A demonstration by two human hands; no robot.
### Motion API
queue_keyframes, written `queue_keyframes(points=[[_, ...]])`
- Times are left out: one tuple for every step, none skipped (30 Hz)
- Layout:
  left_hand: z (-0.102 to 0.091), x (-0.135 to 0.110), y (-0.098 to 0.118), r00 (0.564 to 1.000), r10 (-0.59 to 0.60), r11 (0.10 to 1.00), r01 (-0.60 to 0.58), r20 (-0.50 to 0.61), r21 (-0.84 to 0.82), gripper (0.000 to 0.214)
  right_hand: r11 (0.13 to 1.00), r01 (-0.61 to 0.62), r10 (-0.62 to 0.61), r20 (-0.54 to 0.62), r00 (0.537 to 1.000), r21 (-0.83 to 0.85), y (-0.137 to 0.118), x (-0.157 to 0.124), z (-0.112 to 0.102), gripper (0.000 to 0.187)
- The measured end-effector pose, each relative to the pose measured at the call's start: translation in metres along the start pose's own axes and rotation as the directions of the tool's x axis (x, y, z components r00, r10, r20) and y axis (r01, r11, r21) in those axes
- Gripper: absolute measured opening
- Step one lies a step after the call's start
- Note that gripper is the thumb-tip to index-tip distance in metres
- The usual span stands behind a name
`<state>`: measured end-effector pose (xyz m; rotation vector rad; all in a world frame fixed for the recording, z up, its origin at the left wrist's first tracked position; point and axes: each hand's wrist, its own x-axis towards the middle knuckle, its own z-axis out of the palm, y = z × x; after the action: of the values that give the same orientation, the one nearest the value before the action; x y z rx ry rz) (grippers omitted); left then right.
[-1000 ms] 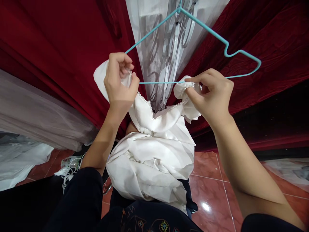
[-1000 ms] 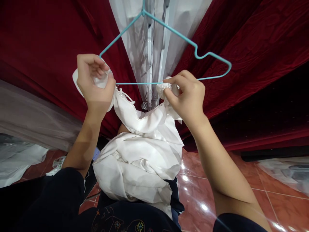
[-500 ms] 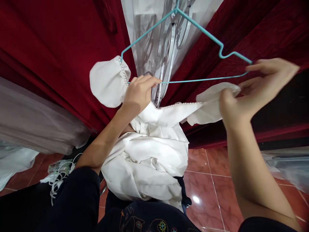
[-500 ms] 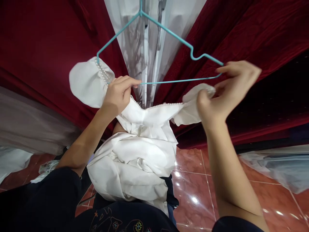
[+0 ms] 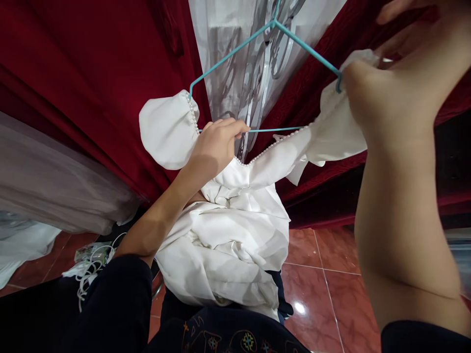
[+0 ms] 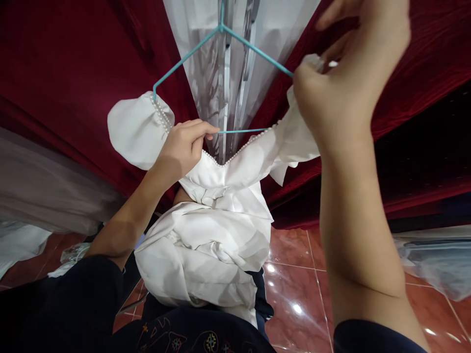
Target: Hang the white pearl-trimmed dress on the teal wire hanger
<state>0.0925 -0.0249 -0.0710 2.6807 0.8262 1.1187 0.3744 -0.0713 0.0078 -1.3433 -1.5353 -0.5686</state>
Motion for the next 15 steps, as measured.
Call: queue_keyframes(points=[[0.0,0.0,0.0,1.0,-0.009,1.0,0.009,0.004,0.006,0.048,1.0,-0.012,0.011,0.027,1.0,0.023,-0.011,0.0,0.001,0.05],[0.0,-0.001,0.0,1.0,-0.02,1.0,0.02,0.005,0.013,0.047,0.999,-0.023,0.021,0.046,0.999,0.047,-0.021,-0.002,0.002,0.047],[-0.001,-0.001,-0.001,0.999,-0.033,0.999,0.033,0.003,0.023,0.046,0.997,-0.024,0.021,0.041,0.999,0.069,-0.03,-0.007,0.002,0.045],[-0.002,-0.002,-0.002,0.999,-0.046,0.998,0.046,-0.001,0.031,0.044,0.996,-0.002,0.001,0.011,1.0,0.086,-0.039,-0.014,0.003,0.042],[-0.002,-0.003,-0.002,0.999,-0.054,0.998,0.054,-0.006,0.034,0.042,0.994,0.042,-0.038,-0.039,0.998,0.1,-0.047,-0.023,0.005,0.037],[-0.003,-0.004,-0.003,0.998,-0.056,0.998,0.056,-0.011,0.027,0.041,0.99,0.091,-0.084,-0.068,0.994,0.11,-0.054,-0.035,0.008,0.03],[-0.003,-0.005,-0.002,0.998,-0.053,0.999,0.053,-0.019,0.011,0.039,0.983,0.14,-0.132,-0.072,0.989,0.119,-0.06,-0.048,0.012,0.023],[-0.004,-0.006,-0.001,0.999,-0.043,0.999,0.043,-0.029,-0.018,0.038,0.979,0.151,-0.155,0.015,0.988,0.139,-0.065,-0.061,0.017,0.02],[-0.004,-0.008,0.0,0.999,-0.031,0.998,0.028,-0.043,-0.058,0.037,0.98,0.119,-0.142,0.143,0.979,0.161,-0.068,-0.075,0.023,0.023],[-0.004,-0.01,0.002,0.997,-0.02,0.995,0.013,-0.068,-0.103,0.036,0.98,0.069,-0.117,0.258,0.959,0.189,-0.069,-0.088,0.029,0.03],[-0.005,-0.012,0.004,0.995,-0.014,0.99,-0.001,-0.104,-0.14,0.034,0.98,0.01,-0.077,0.337,0.938,0.197,-0.069,-0.099,0.036,0.038],[-0.006,-0.014,0.005,0.987,-0.015,0.988,-0.011,-0.16,-0.155,0.032,0.98,-0.038,-0.04,0.378,0.925,0.195,-0.067,-0.108,0.042,0.044],[-0.008,-0.016,0.005,0.971,-0.017,0.99,-0.016,-0.239,-0.138,0.031,0.979,-0.069,-0.009,0.381,0.924,0.19,-0.065,-0.116,0.048,0.046],[-0.011,-0.017,0.003,0.941,-0.014,0.996,-0.016,-0.337,-0.086,0.028,0.98,-0.086,0.016,0.359,0.933,0.18,-0.062,-0.121,0.053,0.045],[-0.015,-0.017,-0.002,0.902,0.0,1.0,-0.003,-0.431,-0.007,0.023,0.981,-0.091,0.032,0.32,0.947,0.172,-0.059,-0.125,0.057,0.042]])
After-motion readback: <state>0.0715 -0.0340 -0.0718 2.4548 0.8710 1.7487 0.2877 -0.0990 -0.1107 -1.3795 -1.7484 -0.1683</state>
